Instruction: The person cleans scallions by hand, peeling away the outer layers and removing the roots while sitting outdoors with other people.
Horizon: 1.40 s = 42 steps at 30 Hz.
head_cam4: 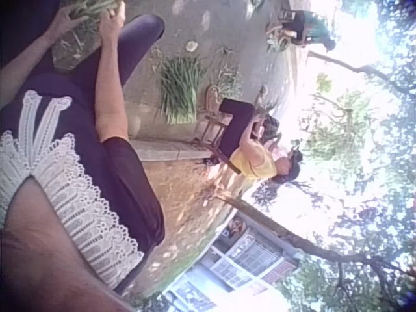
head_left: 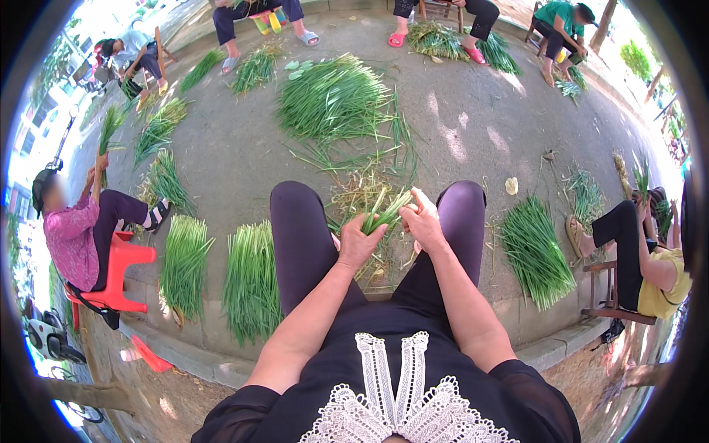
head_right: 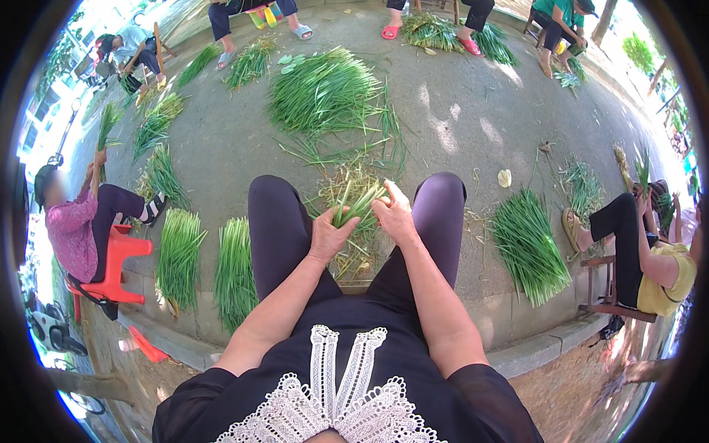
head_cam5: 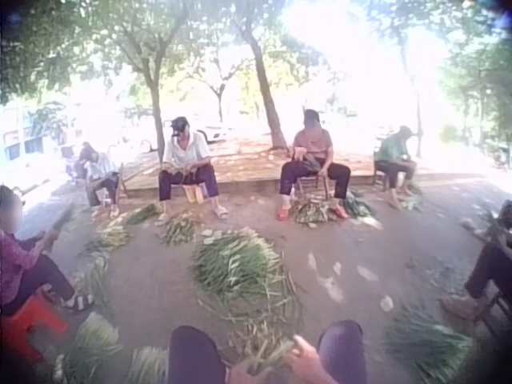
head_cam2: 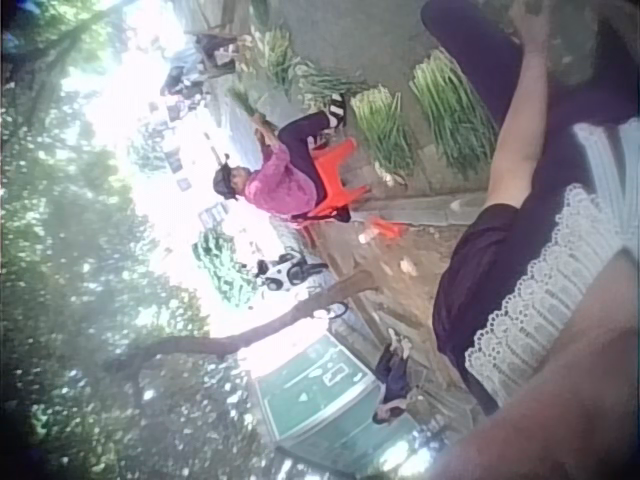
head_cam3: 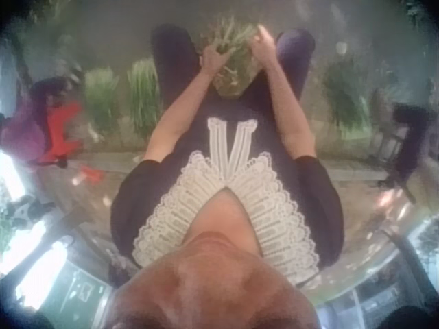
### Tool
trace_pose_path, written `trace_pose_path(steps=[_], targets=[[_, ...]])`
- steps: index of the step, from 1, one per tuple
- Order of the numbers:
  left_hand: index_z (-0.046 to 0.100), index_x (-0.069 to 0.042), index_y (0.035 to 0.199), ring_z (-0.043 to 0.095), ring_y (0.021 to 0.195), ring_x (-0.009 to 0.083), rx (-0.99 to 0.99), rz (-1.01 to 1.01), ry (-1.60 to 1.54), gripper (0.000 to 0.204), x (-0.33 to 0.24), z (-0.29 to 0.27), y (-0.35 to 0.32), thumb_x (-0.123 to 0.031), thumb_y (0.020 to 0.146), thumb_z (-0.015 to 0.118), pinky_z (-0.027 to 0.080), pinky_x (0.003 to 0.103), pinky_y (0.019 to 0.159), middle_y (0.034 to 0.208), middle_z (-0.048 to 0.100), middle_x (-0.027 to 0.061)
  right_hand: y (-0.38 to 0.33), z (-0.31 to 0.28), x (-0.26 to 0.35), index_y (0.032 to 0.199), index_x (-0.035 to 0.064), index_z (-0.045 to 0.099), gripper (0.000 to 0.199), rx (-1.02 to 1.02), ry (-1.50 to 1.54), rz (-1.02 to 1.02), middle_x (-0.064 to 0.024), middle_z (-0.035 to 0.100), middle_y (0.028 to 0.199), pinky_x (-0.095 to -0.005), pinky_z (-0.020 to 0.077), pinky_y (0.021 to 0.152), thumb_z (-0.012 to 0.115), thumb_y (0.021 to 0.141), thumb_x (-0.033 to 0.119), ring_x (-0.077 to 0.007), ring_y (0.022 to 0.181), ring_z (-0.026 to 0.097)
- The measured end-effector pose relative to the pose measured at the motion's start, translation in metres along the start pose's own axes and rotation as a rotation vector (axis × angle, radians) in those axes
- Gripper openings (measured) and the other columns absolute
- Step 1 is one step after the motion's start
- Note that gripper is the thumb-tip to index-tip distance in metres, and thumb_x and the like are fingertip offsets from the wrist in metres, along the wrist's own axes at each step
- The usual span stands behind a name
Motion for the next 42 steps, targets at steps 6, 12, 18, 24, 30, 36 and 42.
trace_pose_path(steps=[6,12,18,24,30,36,42], targets=[[0.061,-0.001,0.087,0.05,0.061,0.0033,0.03,-0.087,-0.112,0.023,0.002,0.001,-0.001,-0.015,0.071,0.071,0.043,0.021,0.056,0.07,0.059,-0.0018,0.001,-0.001,-0.001,0.131,-0.0046,0.026,0.058,-0.028,-0.032,-0.015,0.0019,0.043,0.058,-0.0205,0.0344,0.044,0.048,0.077,-0.001,-0.0061,0.048,0.04],[0.062,-0.001,0.086,0.05,0.062,0.0031,0.036,-0.131,-0.166,0.021,0.005,0.001,0.0,-0.014,0.072,0.07,0.043,0.02,0.056,0.07,0.059,-0.0026,0.001,-0.003,0.0,0.132,-0.0049,0.024,0.062,-0.027,0.008,0.004,0.0019,0.043,0.056,-0.0202,0.0339,0.043,0.048,0.075,-0.002,-0.0059,0.047,0.039],[0.061,-0.001,0.087,0.051,0.062,0.0034,0.033,-0.144,-0.158,0.021,0.007,-0.001,0.002,-0.013,0.072,0.07,0.043,0.02,0.057,0.072,0.059,-0.002,0.001,-0.004,0.0,0.132,-0.0057,0.022,0.063,-0.026,0.027,-0.009,0.0016,0.043,0.055,-0.0207,0.0337,0.043,0.048,0.075,-0.002,-0.0061,0.047,0.039],[0.06,-0.002,0.089,0.052,0.062,0.004,-0.007,-0.173,-0.267,0.02,0.014,0.0,0.002,-0.012,0.073,0.069,0.043,0.019,0.055,0.073,0.059,-0.0014,-0.002,-0.005,0.008,0.131,-0.0079,0.023,0.063,-0.068,-0.018,0.017,0.001,0.044,0.054,-0.021,0.0339,0.043,0.049,0.074,0.0,-0.0063,0.046,0.039],[0.06,-0.005,0.087,0.048,0.05,0.0031,-0.12,-0.283,-0.362,0.015,0.024,-0.005,0.006,-0.012,0.075,0.068,0.037,0.017,0.041,0.068,0.057,-0.0025,-0.004,-0.007,0.011,0.131,-0.0081,0.025,0.063,-0.082,-0.04,0.018,0.0005,0.045,0.054,-0.0209,0.0341,0.043,0.049,0.074,0.0,-0.0065,0.046,0.04],[0.06,-0.005,0.087,0.044,0.044,0.0032,-0.141,-0.368,-0.46,0.016,0.018,-0.009,0.006,-0.013,0.076,0.067,0.036,0.018,0.041,0.066,0.056,-0.002,0.001,-0.01,-0.002,0.128,-0.0079,0.032,0.057,-0.12,-0.081,-0.002,0.0004,0.047,0.056,-0.021,0.0342,0.043,0.05,0.075,0.002,-0.0064,0.045,0.04],[0.06,-0.005,0.088,0.043,0.044,0.0027,-0.136,-0.381,-0.529,0.015,0.019,-0.011,0.008,-0.011,0.077,0.067,0.035,0.018,0.041,0.066,0.054,-0.0035,0.007,-0.009,-0.013,0.109,-0.0059,0.053,0.033,-0.146,-0.084,-0.023,0.0017,0.048,0.058,-0.0213,0.0355,0.043,0.052,0.077,0.004,-0.0061,0.047,0.043]])
Point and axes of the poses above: each hand's wrist, its own y-axis towards the middle knuckle, its own z-axis out of the palm, x = y × z, the point moved 3 cm from there along y, towards the middle knuckle
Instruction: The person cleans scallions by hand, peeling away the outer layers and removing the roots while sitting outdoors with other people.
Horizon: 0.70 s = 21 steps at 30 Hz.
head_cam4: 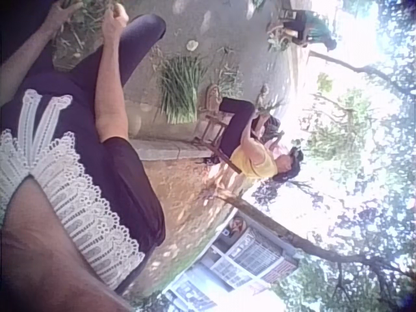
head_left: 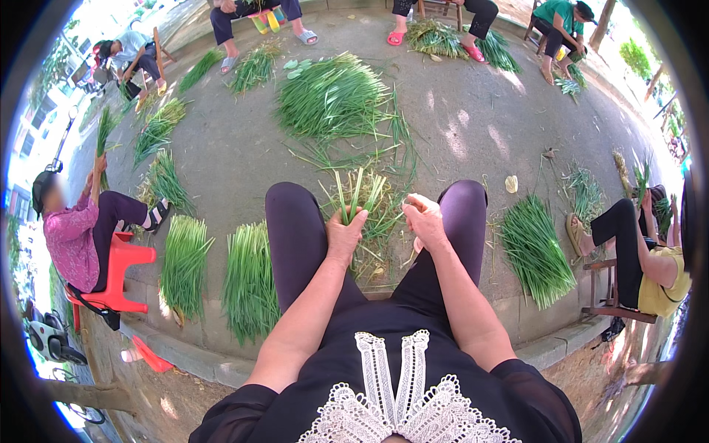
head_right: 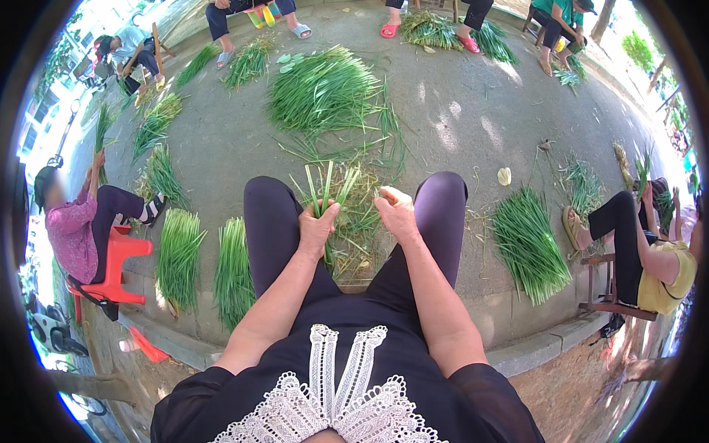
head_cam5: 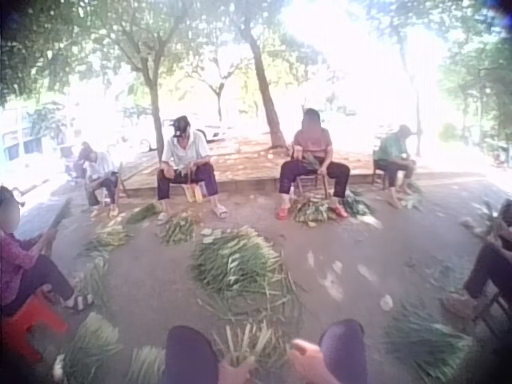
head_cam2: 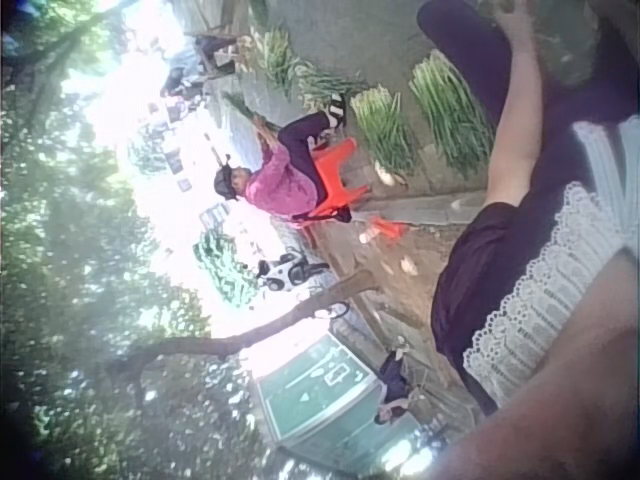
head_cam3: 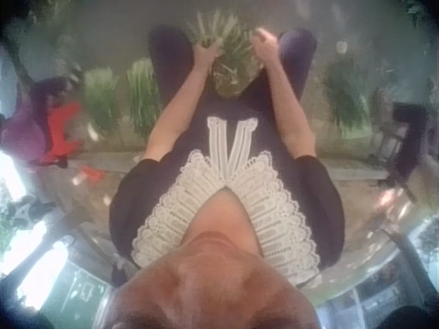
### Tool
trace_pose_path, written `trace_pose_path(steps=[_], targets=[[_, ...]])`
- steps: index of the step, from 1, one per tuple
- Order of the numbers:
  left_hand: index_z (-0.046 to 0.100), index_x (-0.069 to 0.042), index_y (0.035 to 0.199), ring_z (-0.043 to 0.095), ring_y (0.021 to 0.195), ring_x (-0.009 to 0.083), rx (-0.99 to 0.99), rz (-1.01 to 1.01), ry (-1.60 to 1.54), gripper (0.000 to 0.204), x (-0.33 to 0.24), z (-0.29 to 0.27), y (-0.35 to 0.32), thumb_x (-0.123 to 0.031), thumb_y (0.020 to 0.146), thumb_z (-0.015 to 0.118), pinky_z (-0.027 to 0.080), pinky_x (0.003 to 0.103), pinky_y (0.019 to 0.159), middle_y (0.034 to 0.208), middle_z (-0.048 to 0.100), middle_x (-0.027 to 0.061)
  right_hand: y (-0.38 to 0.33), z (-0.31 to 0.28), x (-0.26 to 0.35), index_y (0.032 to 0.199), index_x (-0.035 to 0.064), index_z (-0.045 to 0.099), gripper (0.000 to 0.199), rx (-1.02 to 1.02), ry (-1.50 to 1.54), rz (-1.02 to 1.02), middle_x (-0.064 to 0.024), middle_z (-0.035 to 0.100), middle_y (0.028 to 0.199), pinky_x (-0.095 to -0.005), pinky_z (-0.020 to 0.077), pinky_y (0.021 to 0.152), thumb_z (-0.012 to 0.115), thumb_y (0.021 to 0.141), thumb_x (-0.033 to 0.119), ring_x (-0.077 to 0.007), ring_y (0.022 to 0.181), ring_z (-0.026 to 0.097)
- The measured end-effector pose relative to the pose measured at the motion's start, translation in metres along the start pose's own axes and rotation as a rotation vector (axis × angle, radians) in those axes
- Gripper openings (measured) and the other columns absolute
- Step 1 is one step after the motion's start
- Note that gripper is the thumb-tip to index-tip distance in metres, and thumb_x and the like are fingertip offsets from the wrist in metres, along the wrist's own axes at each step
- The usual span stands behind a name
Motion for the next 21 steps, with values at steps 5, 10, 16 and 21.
trace_pose_path(steps=[5,10,16,21], targets=[[0.059,-0.006,0.088,0.043,0.044,0.0027,0.039,-0.007,-0.003,0.013,-0.002,0.005,-0.003,-0.009,0.077,0.066,0.034,0.017,0.041,0.067,0.054,-0.0036,0.005,-0.001,-0.013,0.085,-0.0041,0.059,0.015,0.217,-0.16,-0.125,0.0014,0.048,0.057,-0.0222,0.0362,0.046,0.052,0.077,0.006,-0.0045,0.052,0.043],[0.059,-0.006,0.088,0.043,0.045,0.0034,0.102,-0.001,-0.021,0.014,0.003,0.005,-0.003,-0.008,0.076,0.066,0.034,0.017,0.041,0.065,0.054,-0.0033,-0.006,0.008,0.004,0.084,-0.0029,0.06,0.014,0.243,0.012,0.029,0.0007,0.05,0.056,-0.0232,0.0361,0.043,0.055,0.079,0.009,-0.0062,0.047,0.044],[0.059,-0.005,0.089,0.043,0.045,0.0036,0.123,0.011,0.007,0.015,0.001,0.01,-0.005,-0.006,0.075,0.067,0.035,0.017,0.041,0.063,0.053,-0.0033,-0.008,0.012,0.01,0.088,-0.0013,0.06,0.015,0.273,0.028,0.043,0.0015,0.049,0.056,-0.0221,0.0361,0.042,0.055,0.08,0.01,-0.0054,0.046,0.043],[0.06,-0.004,0.092,0.044,0.046,0.003,0.136,0.023,0.055,0.019,-0.003,0.014,-0.008,-0.008,0.075,0.068,0.035,0.017,0.041,0.064,0.053,-0.0037,-0.007,0.013,0.008,0.096,-0.0001,0.057,0.02,0.251,0.032,0.035,0.0017,0.051,0.061,-0.0215,0.037,0.044,0.056,0.079,0.01,-0.0049,0.05,0.044]])
Point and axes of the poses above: each hand's wrist, its own y-axis towards the middle knuckle, its own z-axis out of the palm, x = y × z, the point moved 3 cm from there along y, towards the middle knuckle
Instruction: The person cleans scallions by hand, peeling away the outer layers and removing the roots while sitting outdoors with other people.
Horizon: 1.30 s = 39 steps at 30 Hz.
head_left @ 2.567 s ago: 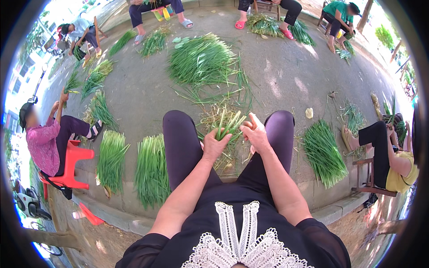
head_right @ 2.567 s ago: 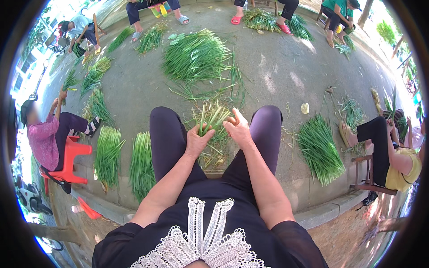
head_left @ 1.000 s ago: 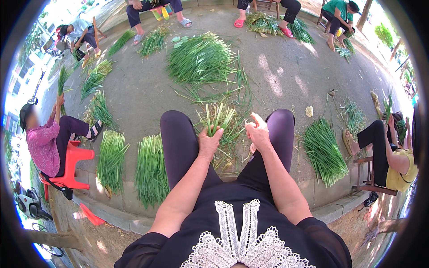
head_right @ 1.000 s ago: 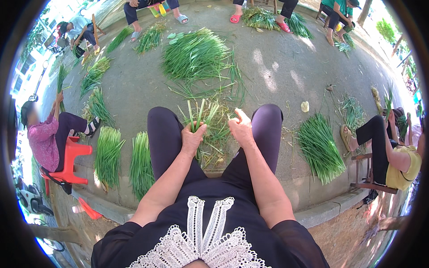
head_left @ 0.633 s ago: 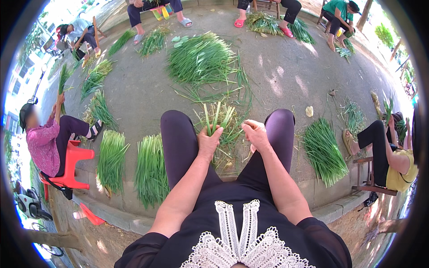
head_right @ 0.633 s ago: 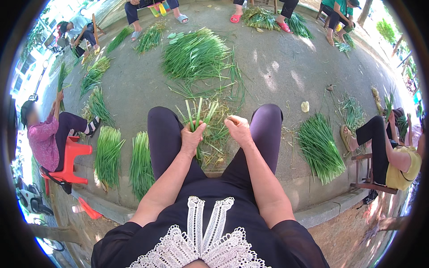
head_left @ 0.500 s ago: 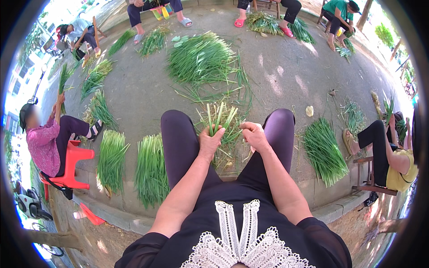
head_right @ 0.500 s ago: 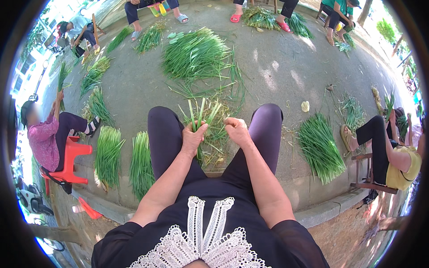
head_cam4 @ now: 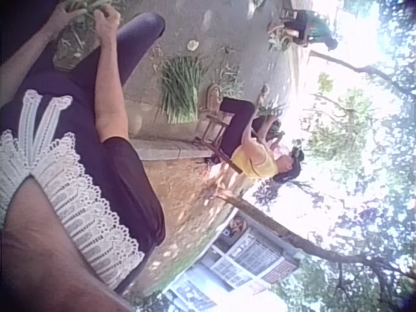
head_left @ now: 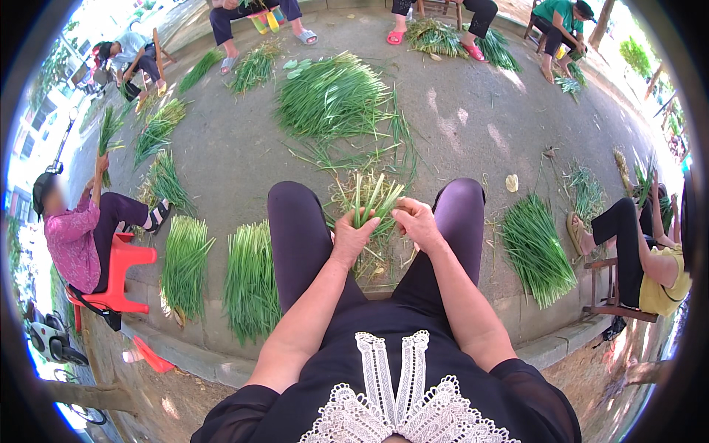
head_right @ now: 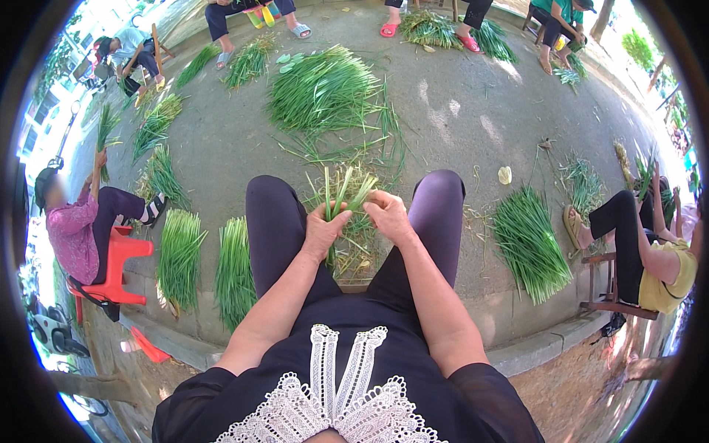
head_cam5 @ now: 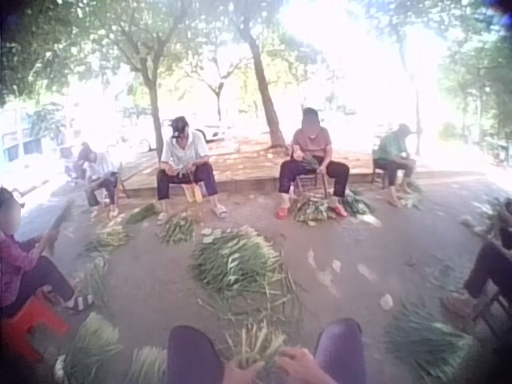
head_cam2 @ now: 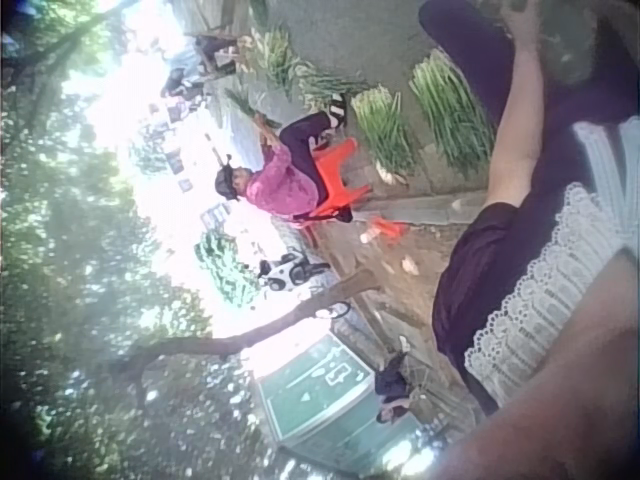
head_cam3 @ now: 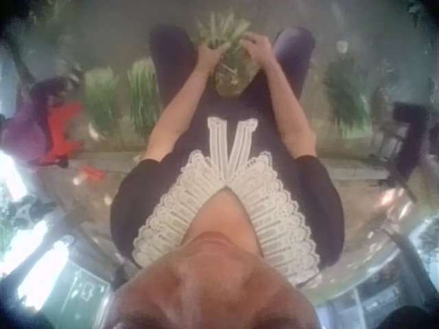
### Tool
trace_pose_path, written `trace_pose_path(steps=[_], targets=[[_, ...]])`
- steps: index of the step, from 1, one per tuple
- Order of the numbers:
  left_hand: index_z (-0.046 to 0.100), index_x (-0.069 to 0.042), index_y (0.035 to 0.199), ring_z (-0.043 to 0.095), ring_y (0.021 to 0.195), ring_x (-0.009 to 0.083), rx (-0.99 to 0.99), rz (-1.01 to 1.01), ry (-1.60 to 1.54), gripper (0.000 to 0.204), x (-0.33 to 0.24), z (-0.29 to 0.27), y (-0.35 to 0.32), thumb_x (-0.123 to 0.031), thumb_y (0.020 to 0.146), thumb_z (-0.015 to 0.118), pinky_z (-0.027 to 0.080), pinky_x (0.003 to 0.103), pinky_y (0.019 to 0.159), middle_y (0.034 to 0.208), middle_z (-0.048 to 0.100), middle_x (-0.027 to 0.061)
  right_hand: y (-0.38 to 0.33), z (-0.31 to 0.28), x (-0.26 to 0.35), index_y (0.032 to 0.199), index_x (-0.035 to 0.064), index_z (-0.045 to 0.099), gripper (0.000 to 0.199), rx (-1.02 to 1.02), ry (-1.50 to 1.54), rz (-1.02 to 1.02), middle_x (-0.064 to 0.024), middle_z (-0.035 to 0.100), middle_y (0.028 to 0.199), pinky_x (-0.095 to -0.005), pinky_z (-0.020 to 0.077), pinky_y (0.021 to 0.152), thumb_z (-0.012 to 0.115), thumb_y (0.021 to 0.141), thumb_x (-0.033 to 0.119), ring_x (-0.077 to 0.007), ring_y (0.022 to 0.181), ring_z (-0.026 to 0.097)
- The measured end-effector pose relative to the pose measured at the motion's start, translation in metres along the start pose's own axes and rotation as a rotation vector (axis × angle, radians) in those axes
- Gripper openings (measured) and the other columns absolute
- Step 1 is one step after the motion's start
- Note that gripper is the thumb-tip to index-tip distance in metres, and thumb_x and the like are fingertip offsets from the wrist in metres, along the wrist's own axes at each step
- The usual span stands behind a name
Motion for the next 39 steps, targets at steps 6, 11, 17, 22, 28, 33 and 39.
trace_pose_path(steps=[6,11,17,22,28,33,39], targets=[[0.061,-0.003,0.095,0.043,0.047,0.0026,0.056,-0.017,0.045,0.023,0.002,-0.001,0.0,-0.01,0.074,0.068,0.036,0.017,0.043,0.065,0.054,-0.0043,-0.003,-0.009,0.01,0.132,-0.0029,0.028,0.062,-0.202,0.148,0.072,-0.0053,0.054,0.08,-0.0216,0.0412,0.049,0.057,0.079,0.01,-0.0082,0.057,0.047],[0.061,-0.003,0.091,0.044,0.05,0.0024,0.136,-0.048,0.054,0.019,0.001,0.002,-0.003,-0.011,0.075,0.068,0.036,0.017,0.044,0.066,0.055,-0.0043,-0.007,-0.007,0.017,0.134,-0.0044,0.023,0.068,-0.173,0.195,0.097,-0.003,0.051,0.075,-0.0236,0.0408,0.049,0.057,0.077,0.01,-0.0089,0.058,0.047],[0.061,-0.004,0.089,0.043,0.047,0.0026,0.134,-0.07,0.052,0.018,0.005,0.002,-0.002,-0.012,0.075,0.068,0.035,0.017,0.043,0.065,0.054,-0.0039,-0.003,-0.01,0.01,0.133,-0.0047,0.025,0.066,-0.136,0.212,0.08,-0.0017,0.049,0.064,-0.0234,0.0404,0.048,0.056,0.075,0.005,-0.0091,0.052,0.046],[0.061,-0.007,0.088,0.045,0.051,0.0021,0.061,-0.038,0.075,0.018,0.002,0.0,-0.001,-0.012,0.073,0.069,0.036,0.018,0.045,0.067,0.055,-0.004,-0.002,-0.009,0.01,0.131,-0.0072,0.026,0.063,-0.087,0.122,0.008,-0.0007,0.048,0.061,-0.0226,0.0399,0.047,0.055,0.075,0.001,-0.0085,0.05,0.045],[0.061,-0.007,0.087,0.046,0.055,0.0017,0.074,0.019,0.122,0.018,0.004,-0.002,0.0,-0.011,0.072,0.07,0.037,0.018,0.048,0.069,0.055,-0.0048,-0.003,-0.008,0.01,0.129,-0.0075,0.032,0.059,-0.144,0.042,-0.007,-0.0001,0.048,0.061,-0.0222,0.0392,0.047,0.054,0.075,0.002,-0.0078,0.05,0.044],[0.061,-0.006,0.087,0.047,0.058,0.0017,0.085,0.03,0.116,0.018,0.003,-0.002,-0.001,-0.011,0.072,0.07,0.038,0.018,0.051,0.07,0.055,-0.0049,-0.003,-0.014,0.013,0.124,-0.0062,0.039,0.051,-0.233,0.092,0.026,-0.0001,0.049,0.065,-0.0216,0.0388,0.047,0.054,0.077,0.007,-0.007,0.051,0.044],[0.06,-0.006,0.087,0.046,0.054,0.0018,0.084,0.003,0.105,0.018,0.002,-0.002,-0.001,-0.011,0.073,0.069,0.037,0.018,0.048,0.07,0.055,-0.0044,-0.002,-0.019,0.012,0.121,-0.0057,0.042,0.047,-0.313,0.185,-0.007,-0.0012,0.05,0.067,-0.0209,0.0388,0.048,0.053,0.078,0.009,-0.0071,0.053,0.045]])
Point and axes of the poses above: each hand's wrist, its own y-axis towards the middle knuckle, its own z-axis out of the palm, x = y × z, the point moved 3 cm from there along y, towards the middle knuckle
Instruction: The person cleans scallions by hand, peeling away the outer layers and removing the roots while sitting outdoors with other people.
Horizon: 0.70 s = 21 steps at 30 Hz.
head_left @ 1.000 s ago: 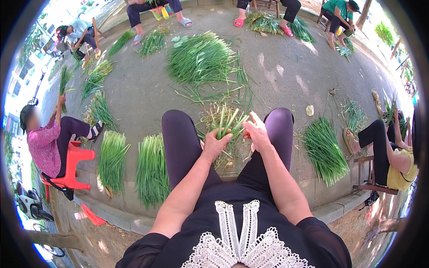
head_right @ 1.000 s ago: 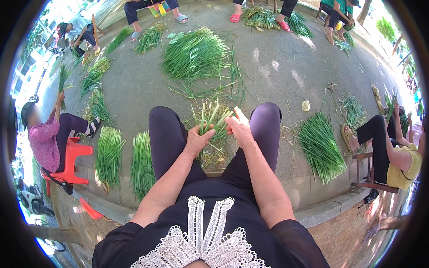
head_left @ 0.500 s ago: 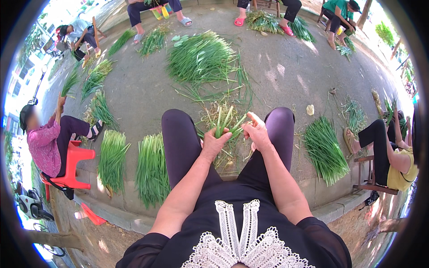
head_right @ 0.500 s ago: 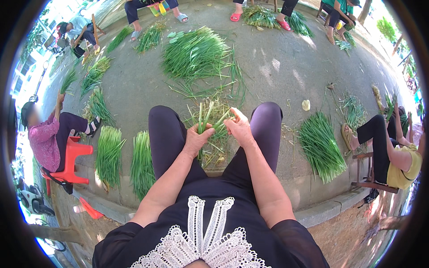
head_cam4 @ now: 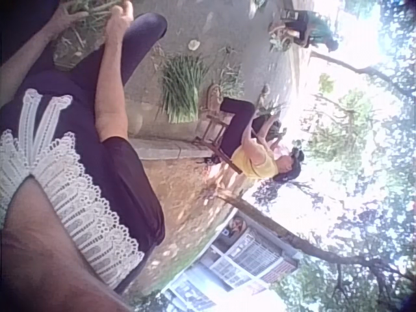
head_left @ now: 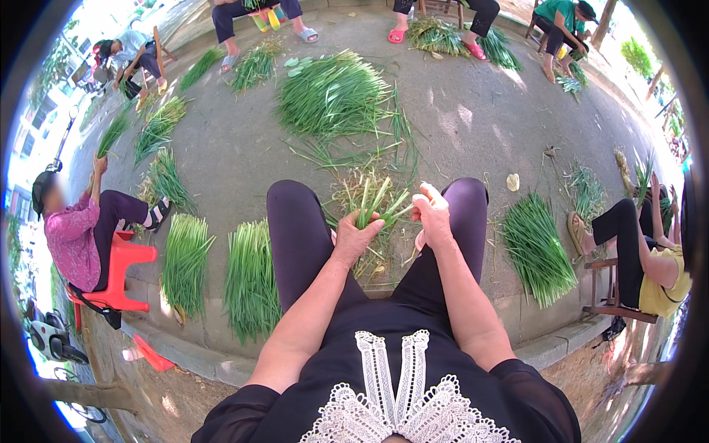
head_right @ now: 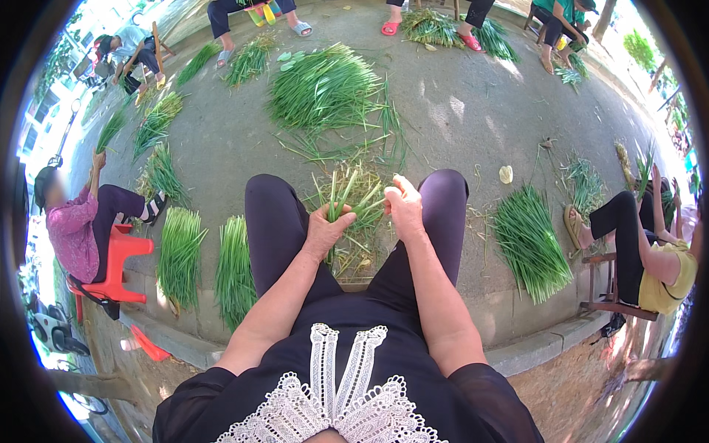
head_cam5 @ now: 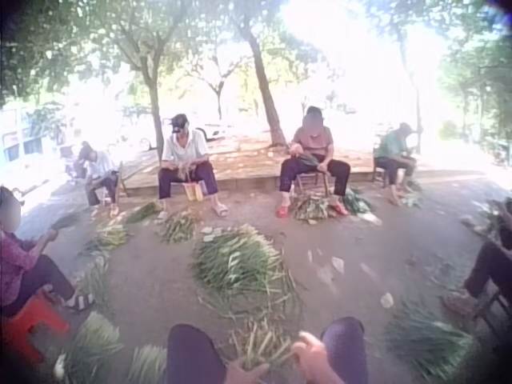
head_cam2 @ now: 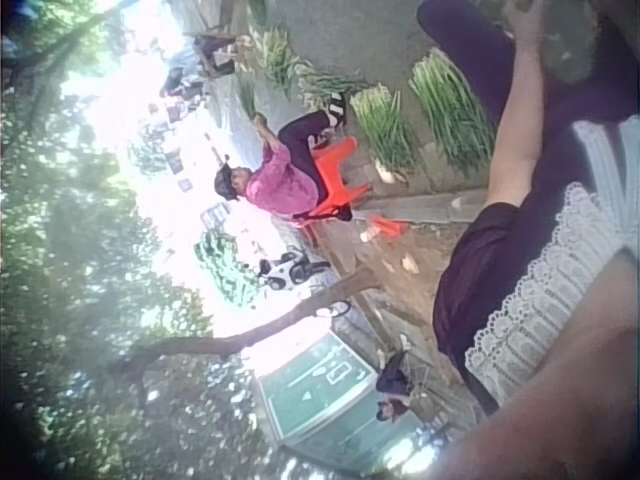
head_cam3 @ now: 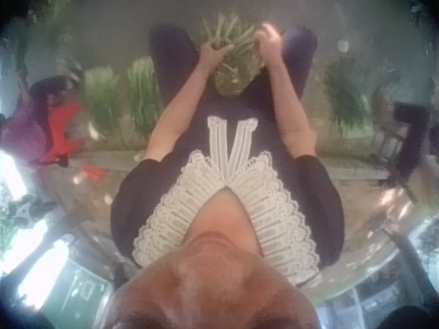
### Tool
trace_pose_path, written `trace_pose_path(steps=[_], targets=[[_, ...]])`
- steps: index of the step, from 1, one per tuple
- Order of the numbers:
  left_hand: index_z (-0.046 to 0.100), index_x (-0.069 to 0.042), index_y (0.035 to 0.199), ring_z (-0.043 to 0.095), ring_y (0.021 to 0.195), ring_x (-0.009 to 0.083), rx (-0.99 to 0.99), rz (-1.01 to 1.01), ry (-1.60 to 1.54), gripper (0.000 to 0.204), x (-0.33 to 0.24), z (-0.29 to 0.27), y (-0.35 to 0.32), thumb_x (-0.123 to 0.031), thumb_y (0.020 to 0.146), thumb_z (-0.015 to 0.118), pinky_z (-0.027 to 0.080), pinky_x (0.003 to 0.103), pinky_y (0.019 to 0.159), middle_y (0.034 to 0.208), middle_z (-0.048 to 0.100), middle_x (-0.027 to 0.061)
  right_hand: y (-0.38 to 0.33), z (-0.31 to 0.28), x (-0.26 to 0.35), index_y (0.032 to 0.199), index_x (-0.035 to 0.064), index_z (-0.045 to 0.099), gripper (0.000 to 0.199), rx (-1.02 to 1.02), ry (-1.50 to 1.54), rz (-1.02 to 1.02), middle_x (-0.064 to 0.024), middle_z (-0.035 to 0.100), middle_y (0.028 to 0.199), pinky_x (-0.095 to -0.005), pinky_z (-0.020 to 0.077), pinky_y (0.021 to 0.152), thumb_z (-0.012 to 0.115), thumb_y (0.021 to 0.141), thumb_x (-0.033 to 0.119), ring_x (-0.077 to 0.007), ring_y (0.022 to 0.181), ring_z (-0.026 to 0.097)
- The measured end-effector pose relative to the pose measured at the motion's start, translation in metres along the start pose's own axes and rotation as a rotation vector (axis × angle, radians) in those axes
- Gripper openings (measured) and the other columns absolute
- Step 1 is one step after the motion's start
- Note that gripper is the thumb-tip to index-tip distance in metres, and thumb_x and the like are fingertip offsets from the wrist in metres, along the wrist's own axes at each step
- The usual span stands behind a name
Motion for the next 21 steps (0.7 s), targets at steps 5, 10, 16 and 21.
trace_pose_path(steps=[5,10,16,21], targets=[[0.06,-0.007,0.085,0.043,0.049,0.0014,-0.029,0.001,-0.075,0.015,0.0,-0.002,0.0,-0.01,0.073,0.069,0.034,0.017,0.043,0.066,0.054,-0.0049,0.006,-0.005,-0.003,0.118,-0.0048,0.045,0.042,-0.086,0.09,-0.03,-0.0008,0.05,0.069,-0.0202,0.0391,0.047,0.054,0.08,0.009,-0.0065,0.056,0.046],[0.059,-0.007,0.084,0.042,0.048,0.0012,-0.04,0.008,-0.093,0.015,0.001,-0.003,0.001,-0.009,0.073,0.069,0.033,0.016,0.042,0.065,0.053,-0.0054,0.004,-0.004,0.001,0.122,-0.0067,0.041,0.046,-0.095,0.027,-0.017,-0.0008,0.05,0.071,-0.0194,0.038,0.046,0.055,0.08,0.008,-0.0063,0.055,0.045],[0.061,-0.005,0.085,0.046,0.055,0.0017,-0.047,0.046,0.0,0.016,0.004,-0.004,0.002,-0.009,0.073,0.069,0.038,0.017,0.049,0.069,0.055,-0.0048,-0.005,0.003,0.007,0.133,-0.0098,0.018,0.066,0.137,0.121,-0.051,-0.0041,0.052,0.077,-0.0202,0.0371,0.046,0.055,0.08,0.007,-0.0065,0.051,0.044],[0.062,-0.003,0.087,0.05,0.066,0.0031,-0.031,0.07,0.084,0.019,0.006,-0.006,0.003,-0.01,0.072,0.071,0.042,0.019,0.06,0.075,0.058,-0.003,-0.005,0.003,0.004,0.134,-0.0072,0.016,0.066,0.167,-0.045,-0.011,-0.0114,0.054,0.09,-0.0207,0.0364,0.042,0.053,0.082,0.007,-0.0063,0.048,0.043]])
Point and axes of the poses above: each hand's wrist, its own y-axis towards the middle knuckle, its own z-axis out of the palm, x = y × z, the point moved 3 cm from there along y, towards the middle knuckle
